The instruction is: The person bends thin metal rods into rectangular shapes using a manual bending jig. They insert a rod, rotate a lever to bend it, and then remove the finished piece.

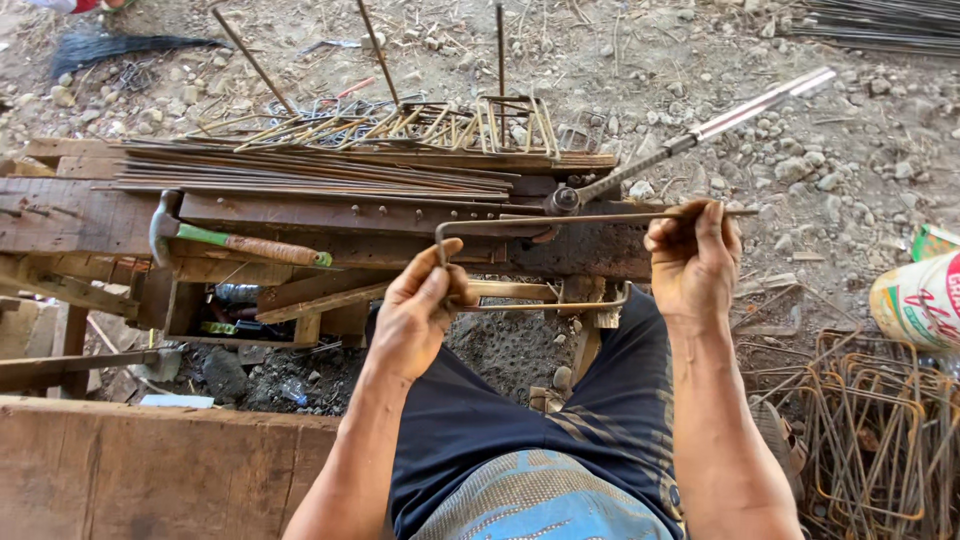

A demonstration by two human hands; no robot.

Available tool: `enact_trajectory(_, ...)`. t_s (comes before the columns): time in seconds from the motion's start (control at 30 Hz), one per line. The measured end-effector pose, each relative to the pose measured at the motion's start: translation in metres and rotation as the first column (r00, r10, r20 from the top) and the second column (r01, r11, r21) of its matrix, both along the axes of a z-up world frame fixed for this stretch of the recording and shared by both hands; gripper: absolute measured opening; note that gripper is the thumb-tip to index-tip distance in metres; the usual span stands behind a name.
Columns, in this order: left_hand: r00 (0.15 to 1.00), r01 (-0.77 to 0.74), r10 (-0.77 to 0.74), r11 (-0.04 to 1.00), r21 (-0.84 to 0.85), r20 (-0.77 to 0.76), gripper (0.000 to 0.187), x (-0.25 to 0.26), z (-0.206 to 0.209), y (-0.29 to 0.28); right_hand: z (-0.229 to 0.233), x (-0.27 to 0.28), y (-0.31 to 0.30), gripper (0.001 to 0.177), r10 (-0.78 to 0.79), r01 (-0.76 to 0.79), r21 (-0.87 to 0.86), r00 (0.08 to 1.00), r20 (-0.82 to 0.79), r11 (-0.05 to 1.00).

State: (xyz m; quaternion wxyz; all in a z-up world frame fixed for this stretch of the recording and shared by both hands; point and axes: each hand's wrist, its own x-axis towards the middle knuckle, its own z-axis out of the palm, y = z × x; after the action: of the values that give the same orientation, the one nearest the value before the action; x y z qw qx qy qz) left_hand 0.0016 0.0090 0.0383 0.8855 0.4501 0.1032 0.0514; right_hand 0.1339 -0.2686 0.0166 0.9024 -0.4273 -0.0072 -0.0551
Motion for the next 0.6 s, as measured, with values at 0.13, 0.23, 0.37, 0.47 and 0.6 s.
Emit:
enact_trajectory(0.13, 0.999, 0.003, 0.004, 0.987, 0.161, -0.045, 0.042, -0.010, -0.026, 0.003, -0.018, 0.000, -0.003, 0.027, 0.014, -0.015, -0.028, 0.998, -0.062, 0.999)
enact_trajectory(0.23, 0.998, -0.021, 0.031, 0.977, 0.213, -0.046, 0.042, -0.011, -0.043, 0.005, -0.030, -0.001, 0.000, 0.027, 0.037, -0.039, -0.018, 0.995, -0.097, 0.999)
enact_trajectory(0.37, 0.992, -0.109, 0.120, 0.961, 0.253, -0.030, 0.040, -0.002, -0.051, 0.018, -0.053, -0.003, 0.011, 0.026, 0.050, -0.048, 0.017, 0.980, -0.191, 0.999)
enact_trajectory(0.47, 0.985, -0.150, 0.171, 0.932, 0.329, -0.035, 0.038, 0.012, -0.053, 0.036, -0.068, 0.000, 0.024, 0.025, 0.055, -0.046, 0.040, 0.961, -0.270, 0.998)
enact_trajectory(0.6, 0.980, -0.144, 0.189, 0.889, 0.435, -0.063, 0.037, 0.029, -0.065, 0.059, -0.086, 0.011, 0.044, 0.024, 0.087, -0.072, 0.057, 0.944, -0.319, 0.996)
